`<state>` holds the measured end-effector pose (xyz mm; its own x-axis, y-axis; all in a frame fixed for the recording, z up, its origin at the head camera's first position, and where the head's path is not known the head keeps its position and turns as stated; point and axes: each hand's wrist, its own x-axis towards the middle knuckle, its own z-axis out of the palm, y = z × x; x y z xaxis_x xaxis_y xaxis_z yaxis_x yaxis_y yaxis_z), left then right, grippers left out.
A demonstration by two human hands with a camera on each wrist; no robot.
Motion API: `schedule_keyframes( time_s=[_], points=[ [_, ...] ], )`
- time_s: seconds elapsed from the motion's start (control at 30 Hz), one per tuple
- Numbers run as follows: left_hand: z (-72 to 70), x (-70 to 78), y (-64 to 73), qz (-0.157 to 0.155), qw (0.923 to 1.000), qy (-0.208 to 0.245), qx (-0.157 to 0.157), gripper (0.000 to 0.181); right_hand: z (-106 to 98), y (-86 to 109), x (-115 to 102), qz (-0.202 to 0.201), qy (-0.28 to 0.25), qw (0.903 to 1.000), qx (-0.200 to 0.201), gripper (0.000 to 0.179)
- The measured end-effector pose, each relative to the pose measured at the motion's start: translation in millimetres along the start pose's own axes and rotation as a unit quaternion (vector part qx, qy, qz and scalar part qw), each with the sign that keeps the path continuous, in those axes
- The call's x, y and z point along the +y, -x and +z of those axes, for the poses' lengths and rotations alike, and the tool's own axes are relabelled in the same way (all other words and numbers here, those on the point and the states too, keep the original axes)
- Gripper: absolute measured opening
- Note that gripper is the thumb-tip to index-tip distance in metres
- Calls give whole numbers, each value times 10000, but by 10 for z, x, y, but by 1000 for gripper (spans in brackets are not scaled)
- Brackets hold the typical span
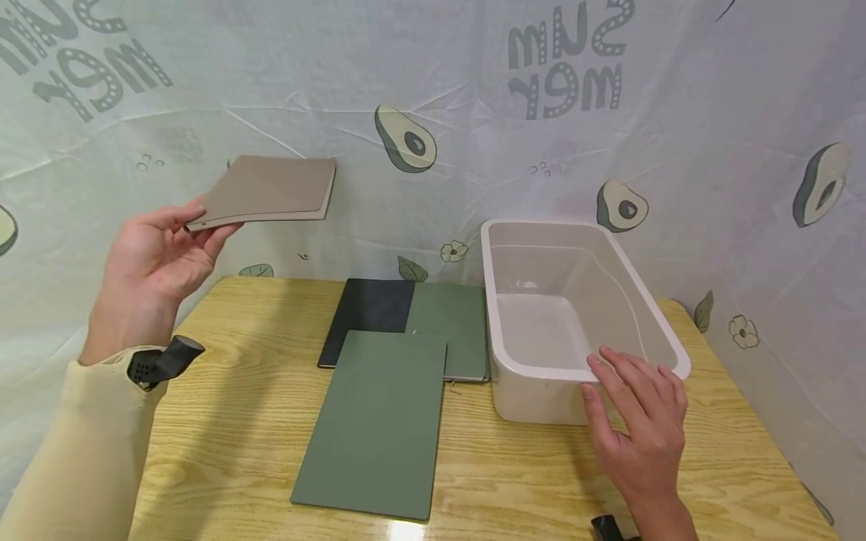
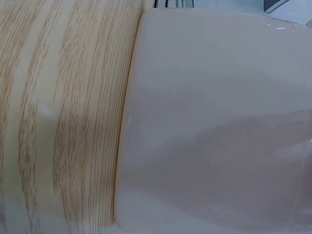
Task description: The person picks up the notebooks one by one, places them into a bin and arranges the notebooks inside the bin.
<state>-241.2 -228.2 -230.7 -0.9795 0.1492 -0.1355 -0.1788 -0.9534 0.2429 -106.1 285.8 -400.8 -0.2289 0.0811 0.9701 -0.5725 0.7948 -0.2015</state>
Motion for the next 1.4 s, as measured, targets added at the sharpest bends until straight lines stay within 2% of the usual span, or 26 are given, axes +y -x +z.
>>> schedule_keyframes(
  time_s=[0.23, 0.37, 0.53, 0.7, 0.87, 1.1, 1.4],
  points=[
    [112, -2, 8, 26, 9999, 104, -38, 63, -5, -3, -6, 3, 27, 10000, 0, 47],
    [159, 18, 5, 1, 9998, 177, 61, 66, -6, -11, -10, 7, 33, 10000, -15, 47],
    [178, 39, 5, -4, 9997, 228, 115, 72, -5, -16, -14, 5, 23, 10000, -33, 47],
    [179, 20, 4, -11, 9999, 141, 16, 62, -1, -15, -16, 5, 16, 10000, -16, 47],
    [169, -49, 2, 1, 10000, 37, -73, 56, -7, -10, -16, 19, 22, 10000, -30, 47],
    [191, -182, -33, 118, 9992, -347, -151, 61, -5, -8, -16, 30, 18, 10000, -20, 46],
    [264, -374, -64, 197, 9976, -661, -75, 57, -1, -11, -22, 58, -6, 10000, 12, 47]
  ],
)
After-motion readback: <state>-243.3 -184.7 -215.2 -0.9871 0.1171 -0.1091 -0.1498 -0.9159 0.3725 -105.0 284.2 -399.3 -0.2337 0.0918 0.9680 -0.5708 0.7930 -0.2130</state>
